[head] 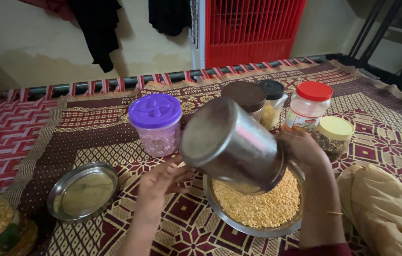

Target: The person opens a plastic jar of puffed snack, pours some of its contents onto a metal plate, and screws the lid back on. They then open a steel canister, pour its contents onto the plate, and wipe the canister with a cloth.

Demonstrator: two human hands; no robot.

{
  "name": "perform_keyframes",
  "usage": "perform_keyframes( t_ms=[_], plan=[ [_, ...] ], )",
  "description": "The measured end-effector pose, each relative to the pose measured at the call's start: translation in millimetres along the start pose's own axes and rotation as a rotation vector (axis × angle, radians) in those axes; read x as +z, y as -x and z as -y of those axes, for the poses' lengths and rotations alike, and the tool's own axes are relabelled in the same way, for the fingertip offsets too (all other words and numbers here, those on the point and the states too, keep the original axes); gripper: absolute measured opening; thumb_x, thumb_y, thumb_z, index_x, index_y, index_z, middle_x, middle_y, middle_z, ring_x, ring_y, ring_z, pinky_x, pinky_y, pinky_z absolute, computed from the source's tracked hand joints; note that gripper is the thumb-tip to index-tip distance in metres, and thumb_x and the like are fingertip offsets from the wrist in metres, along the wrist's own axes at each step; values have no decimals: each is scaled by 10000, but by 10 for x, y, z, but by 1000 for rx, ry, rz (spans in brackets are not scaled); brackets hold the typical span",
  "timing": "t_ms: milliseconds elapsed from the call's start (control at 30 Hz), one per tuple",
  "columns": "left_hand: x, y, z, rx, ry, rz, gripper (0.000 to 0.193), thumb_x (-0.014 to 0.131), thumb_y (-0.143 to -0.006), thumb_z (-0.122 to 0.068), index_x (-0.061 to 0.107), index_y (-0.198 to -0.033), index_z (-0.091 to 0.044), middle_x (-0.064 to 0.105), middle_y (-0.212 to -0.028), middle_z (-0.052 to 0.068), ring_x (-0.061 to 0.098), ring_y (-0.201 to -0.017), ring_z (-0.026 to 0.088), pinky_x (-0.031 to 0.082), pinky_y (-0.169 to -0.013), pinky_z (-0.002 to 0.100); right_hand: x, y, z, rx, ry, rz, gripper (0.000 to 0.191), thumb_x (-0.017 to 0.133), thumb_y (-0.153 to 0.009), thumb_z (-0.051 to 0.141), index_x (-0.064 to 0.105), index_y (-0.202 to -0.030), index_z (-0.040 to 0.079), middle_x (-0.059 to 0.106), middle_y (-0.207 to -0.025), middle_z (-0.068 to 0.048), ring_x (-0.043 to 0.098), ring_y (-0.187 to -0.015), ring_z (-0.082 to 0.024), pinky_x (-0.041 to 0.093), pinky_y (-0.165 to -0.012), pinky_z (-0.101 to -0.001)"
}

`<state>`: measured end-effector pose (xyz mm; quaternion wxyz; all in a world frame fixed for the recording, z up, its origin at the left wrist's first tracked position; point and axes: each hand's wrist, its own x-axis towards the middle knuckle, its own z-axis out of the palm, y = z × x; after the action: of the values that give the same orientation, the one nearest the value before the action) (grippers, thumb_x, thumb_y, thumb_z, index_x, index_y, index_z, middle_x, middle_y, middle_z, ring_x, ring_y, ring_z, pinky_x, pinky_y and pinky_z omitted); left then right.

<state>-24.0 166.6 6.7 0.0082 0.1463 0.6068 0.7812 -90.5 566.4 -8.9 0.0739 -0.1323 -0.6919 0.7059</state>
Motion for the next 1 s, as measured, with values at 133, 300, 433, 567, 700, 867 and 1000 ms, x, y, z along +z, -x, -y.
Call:
perform_keyframes(
  t_ms=[133, 300, 433, 567, 700, 867, 1000],
  plan=[
    [297, 85, -74, -35, 6, 84, 835, 716, -803, -551, 549, -1420, -13, 760, -1257, 196, 773, -1082, 234, 653, -728, 327, 25, -158, -211, 16, -454, 82, 288, 565, -1038, 259, 643, -1142, 2, 730, -982, -143, 709, -837, -207, 589, -751, -349],
    [542, 220, -221, -105, 51, 145, 1106, 737, -709, -649, 322, -1564, -85, 652, -1423, 216, 718, -1216, 241, 663, -853, 307, -24, -265, -386, 89, -337, 73, 330, 533, -953, 77, 648, -1249, -11, 741, -1055, -160, 716, -908, -240, 597, -792, -385],
    [621, 291, -316, -91, 113, 238, 1231, 735, -676, -730, 230, -1589, -76, 583, -1491, 242, 679, -1271, 267, 630, -953, 351, -30, -246, -406, 25, -369, 51, 335, 511, -916, 16, 634, -1227, 3, 742, -1075, -166, 729, -923, -232, 614, -805, -395],
    [674, 360, -346, -70, 114, 310, 1282, 686, -705, -789, 186, -1617, -39, 556, -1511, 267, 639, -1326, 279, 579, -1020, 373, -72, -139, -404, 72, -471, 100, 281, 556, -950, 72, 677, -1173, -48, 745, -1043, -163, 729, -870, -224, 603, -749, -377],
    [705, 381, -348, -36, 161, 376, 1264, 695, -760, -751, 154, -1623, -2, 512, -1532, 303, 577, -1379, 318, 544, -1025, 378, -140, -41, -455, -75, -492, 114, 302, 593, -947, 56, 706, -1210, -42, 748, -1038, -157, 717, -839, -207, 564, -666, -337],
    [717, 384, -361, -43, 163, 386, 1260, 689, -761, -754, 156, -1616, 2, 490, -1541, 315, 544, -1417, 324, 548, -1010, 386, -82, -49, -369, 40, -540, 14, 300, 608, -942, 85, 674, -1209, -32, 748, -1089, -145, 731, -920, -197, 602, -765, -338],
    [733, 385, -365, -67, 153, 383, 1276, 687, -741, -776, 168, -1617, -8, 486, -1549, 304, 540, -1420, 323, 546, -1018, 392, -63, 244, -289, -273, -410, 156, 361, 585, -918, 43, 669, -1255, -56, 742, -1174, -149, 725, -1026, -180, 604, -849, -303]
  ],
)
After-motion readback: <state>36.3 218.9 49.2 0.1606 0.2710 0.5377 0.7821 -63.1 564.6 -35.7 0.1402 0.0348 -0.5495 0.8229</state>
